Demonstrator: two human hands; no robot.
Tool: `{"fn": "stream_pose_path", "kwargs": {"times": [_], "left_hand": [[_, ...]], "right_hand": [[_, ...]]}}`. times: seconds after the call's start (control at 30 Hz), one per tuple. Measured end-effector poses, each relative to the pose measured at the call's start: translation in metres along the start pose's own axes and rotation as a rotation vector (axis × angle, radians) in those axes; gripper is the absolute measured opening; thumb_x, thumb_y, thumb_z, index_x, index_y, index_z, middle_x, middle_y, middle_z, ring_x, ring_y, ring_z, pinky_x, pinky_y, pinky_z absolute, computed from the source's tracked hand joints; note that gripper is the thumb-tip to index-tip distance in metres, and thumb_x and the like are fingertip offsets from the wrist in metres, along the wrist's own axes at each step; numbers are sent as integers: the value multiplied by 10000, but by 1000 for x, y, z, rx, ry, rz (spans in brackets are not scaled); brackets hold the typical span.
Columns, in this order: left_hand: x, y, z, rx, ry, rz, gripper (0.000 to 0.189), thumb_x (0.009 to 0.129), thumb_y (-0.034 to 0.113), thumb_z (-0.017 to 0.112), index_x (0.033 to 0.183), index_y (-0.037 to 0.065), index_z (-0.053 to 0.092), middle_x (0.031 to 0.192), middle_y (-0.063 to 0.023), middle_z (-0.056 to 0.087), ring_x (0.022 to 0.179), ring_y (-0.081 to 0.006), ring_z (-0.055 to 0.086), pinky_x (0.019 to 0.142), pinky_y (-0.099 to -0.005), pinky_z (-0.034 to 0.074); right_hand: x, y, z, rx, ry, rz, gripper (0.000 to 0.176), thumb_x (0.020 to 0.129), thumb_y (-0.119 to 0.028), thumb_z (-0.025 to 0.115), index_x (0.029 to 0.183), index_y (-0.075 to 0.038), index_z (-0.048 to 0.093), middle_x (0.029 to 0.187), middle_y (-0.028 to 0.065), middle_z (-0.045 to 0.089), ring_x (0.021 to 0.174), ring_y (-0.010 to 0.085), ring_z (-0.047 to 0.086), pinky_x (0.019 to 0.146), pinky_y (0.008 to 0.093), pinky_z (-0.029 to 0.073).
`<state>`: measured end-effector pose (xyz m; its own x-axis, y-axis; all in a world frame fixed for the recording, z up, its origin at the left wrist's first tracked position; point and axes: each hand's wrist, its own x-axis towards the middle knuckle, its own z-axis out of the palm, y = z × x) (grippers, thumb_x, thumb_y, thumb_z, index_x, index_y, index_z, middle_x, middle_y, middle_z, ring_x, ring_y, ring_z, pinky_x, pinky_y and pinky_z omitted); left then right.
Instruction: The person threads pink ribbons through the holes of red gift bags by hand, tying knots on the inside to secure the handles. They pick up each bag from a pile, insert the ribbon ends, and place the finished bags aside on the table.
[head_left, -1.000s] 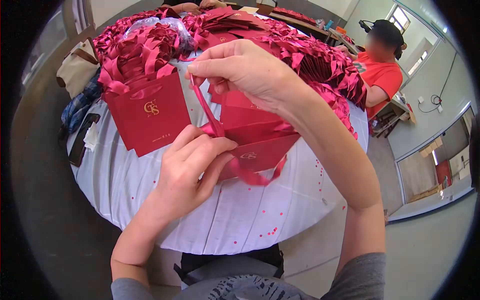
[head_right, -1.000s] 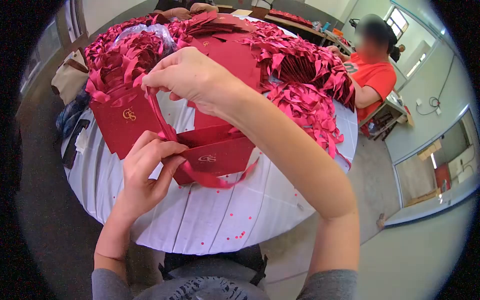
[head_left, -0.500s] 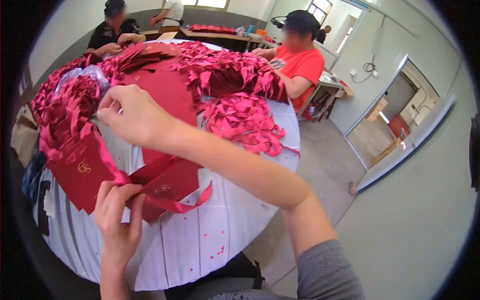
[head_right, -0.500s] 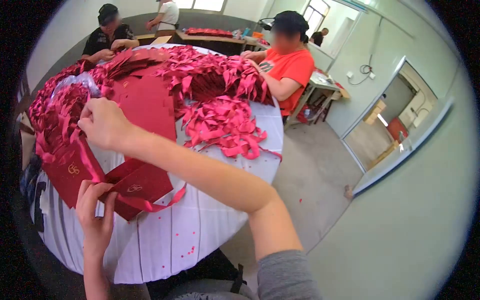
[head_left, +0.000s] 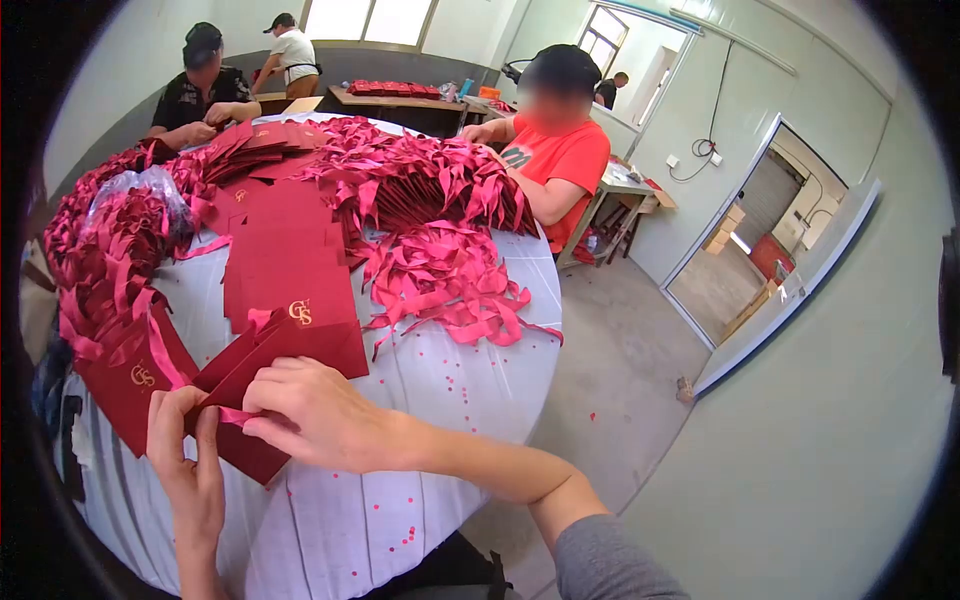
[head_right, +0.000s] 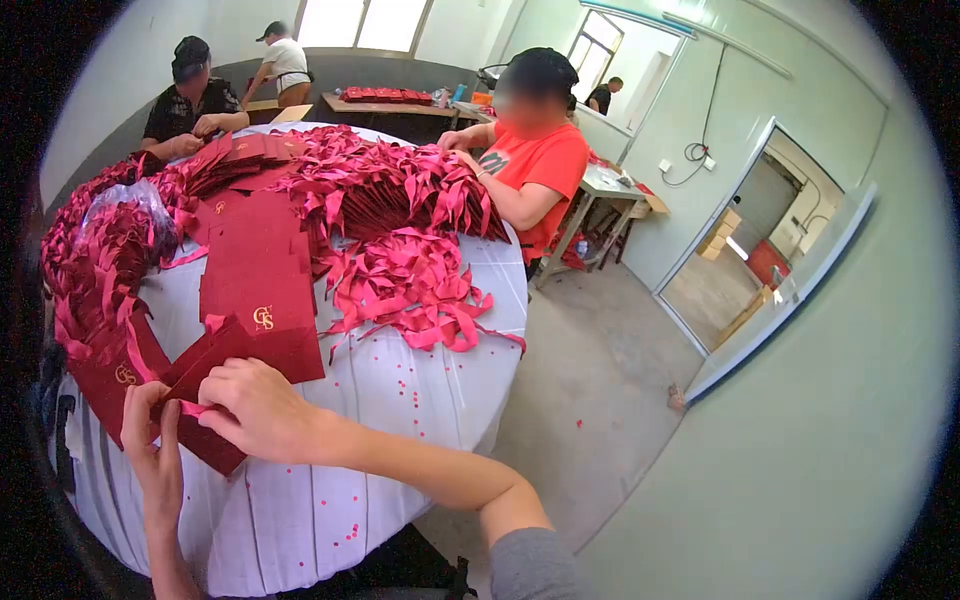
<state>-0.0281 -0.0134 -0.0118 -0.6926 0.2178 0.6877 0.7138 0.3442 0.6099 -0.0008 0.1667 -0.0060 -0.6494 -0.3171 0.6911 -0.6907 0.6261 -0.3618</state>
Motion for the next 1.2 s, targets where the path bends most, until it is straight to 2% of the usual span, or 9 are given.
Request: {"fn": "stream_pose_path", "kwargs": {"times": [0.1,0.2,0.33,0.5,0.7,0.83,0.87,0.9,1.2], "left_hand": [[6,1,-7,45,-11,38,112,804,-87,550,878,-6,523,810,-90,482,788,-202,485,688,-269,383],[6,-2,-7,-3,-66,-66,91,814,-71,547,873,-5,522,844,-91,495,848,-213,481,741,-264,377],[7,-2,-3,165,-38,49,88,811,-52,562,877,0,534,847,-90,513,913,-243,483,822,-305,369],[10,8,-7,639,32,346,103,766,25,648,837,16,574,822,-101,534,975,-285,477,911,-402,322],[18,28,-7,525,-59,352,129,723,-40,649,768,-5,532,807,-116,474,856,-305,467,751,-392,388],[24,33,-7,442,-133,356,118,719,-30,639,819,-5,582,827,-125,506,824,-307,512,741,-391,412],[28,33,-9,450,-176,382,137,717,-23,638,846,8,601,815,-112,519,819,-301,512,728,-388,410],[31,32,-10,459,-221,390,166,712,-31,635,869,14,609,808,-102,528,808,-288,510,706,-379,401],[47,20,-13,341,-385,318,209,783,-22,590,987,19,610,889,-114,570,813,-278,525,728,-371,420]], "right_hand": [[-3,6,-17,443,-155,319,136,860,-132,586,862,3,567,659,87,616,550,182,587,516,305,450],[-4,19,-39,563,-298,455,138,856,-129,597,876,5,570,658,65,618,578,123,593,534,274,458],[-8,48,-63,497,-253,442,138,802,-114,615,814,23,631,648,71,620,585,100,575,547,268,464],[-17,72,-91,594,-370,466,166,866,-156,629,915,1,646,688,-29,577,617,19,492,528,202,390],[-20,67,-115,553,-556,447,171,851,-160,649,889,7,648,714,-25,604,647,29,525,553,202,413],[-29,84,-121,575,-512,343,104,870,-78,625,921,13,622,858,24,591,819,85,566,714,231,462],[-30,83,-120,625,-463,457,99,873,-61,613,940,11,620,877,24,591,806,83,555,717,229,459],[-31,80,-119,578,-370,480,120,882,-119,615,892,1,621,779,-4,591,747,72,549,661,224,455],[-31,77,-139,637,-74,794,90,870,-112,615,901,-28,603,687,-29,561,561,18,470,482,171,343]]}}
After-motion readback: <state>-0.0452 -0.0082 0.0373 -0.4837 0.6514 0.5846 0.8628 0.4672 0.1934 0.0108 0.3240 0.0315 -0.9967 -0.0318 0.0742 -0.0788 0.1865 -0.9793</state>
